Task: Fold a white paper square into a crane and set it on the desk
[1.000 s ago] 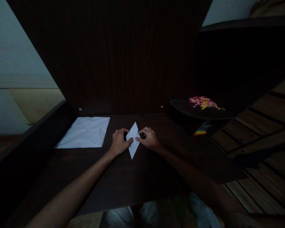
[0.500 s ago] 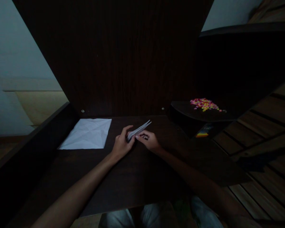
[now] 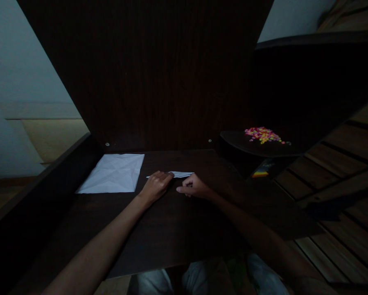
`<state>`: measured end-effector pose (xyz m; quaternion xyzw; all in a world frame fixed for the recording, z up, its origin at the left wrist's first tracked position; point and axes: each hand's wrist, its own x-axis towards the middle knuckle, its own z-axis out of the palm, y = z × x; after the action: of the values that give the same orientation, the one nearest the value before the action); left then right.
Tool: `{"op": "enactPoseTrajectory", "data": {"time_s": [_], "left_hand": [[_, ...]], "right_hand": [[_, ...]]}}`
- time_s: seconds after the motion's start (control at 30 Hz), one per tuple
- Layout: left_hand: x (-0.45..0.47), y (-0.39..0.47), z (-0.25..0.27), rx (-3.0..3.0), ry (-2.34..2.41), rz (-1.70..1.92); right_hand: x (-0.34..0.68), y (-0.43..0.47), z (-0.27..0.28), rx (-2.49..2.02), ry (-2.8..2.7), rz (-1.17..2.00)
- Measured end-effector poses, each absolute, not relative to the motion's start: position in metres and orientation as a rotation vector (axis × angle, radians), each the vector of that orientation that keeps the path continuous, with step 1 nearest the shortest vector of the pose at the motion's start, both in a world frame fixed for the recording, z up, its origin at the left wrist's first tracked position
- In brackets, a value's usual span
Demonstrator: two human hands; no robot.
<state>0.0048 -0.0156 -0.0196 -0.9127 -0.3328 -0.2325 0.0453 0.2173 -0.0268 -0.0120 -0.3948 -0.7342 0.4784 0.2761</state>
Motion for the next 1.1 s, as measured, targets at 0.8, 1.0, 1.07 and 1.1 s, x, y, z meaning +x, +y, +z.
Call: {"op": "enactPoseTrajectory", "data": {"time_s": [0.8,1.0,1.07,1.1], "left_hand": [[0.006,-0.021,-0.012,-3.08,-1.184,-0.737],[0.003,-0.016,-0.012,-3.162,-1.188,-0.848],[0.003,-0.016,-0.01,-3.171,-1.202,-0.898],[0.004,-0.016,-0.01,-3.177,-1.204,-0.923]], "right_hand": [[0.224,-0.022,-0.022,-0.975,-2.396,0.362],[0.225,-0.018,-0.028,-0.981,-2.405,0.375],[0.225,-0.018,-0.027,-0.987,-2.403,0.365],[0.225,-0.018,-0.026,-0.993,-2.398,0.355]]}}
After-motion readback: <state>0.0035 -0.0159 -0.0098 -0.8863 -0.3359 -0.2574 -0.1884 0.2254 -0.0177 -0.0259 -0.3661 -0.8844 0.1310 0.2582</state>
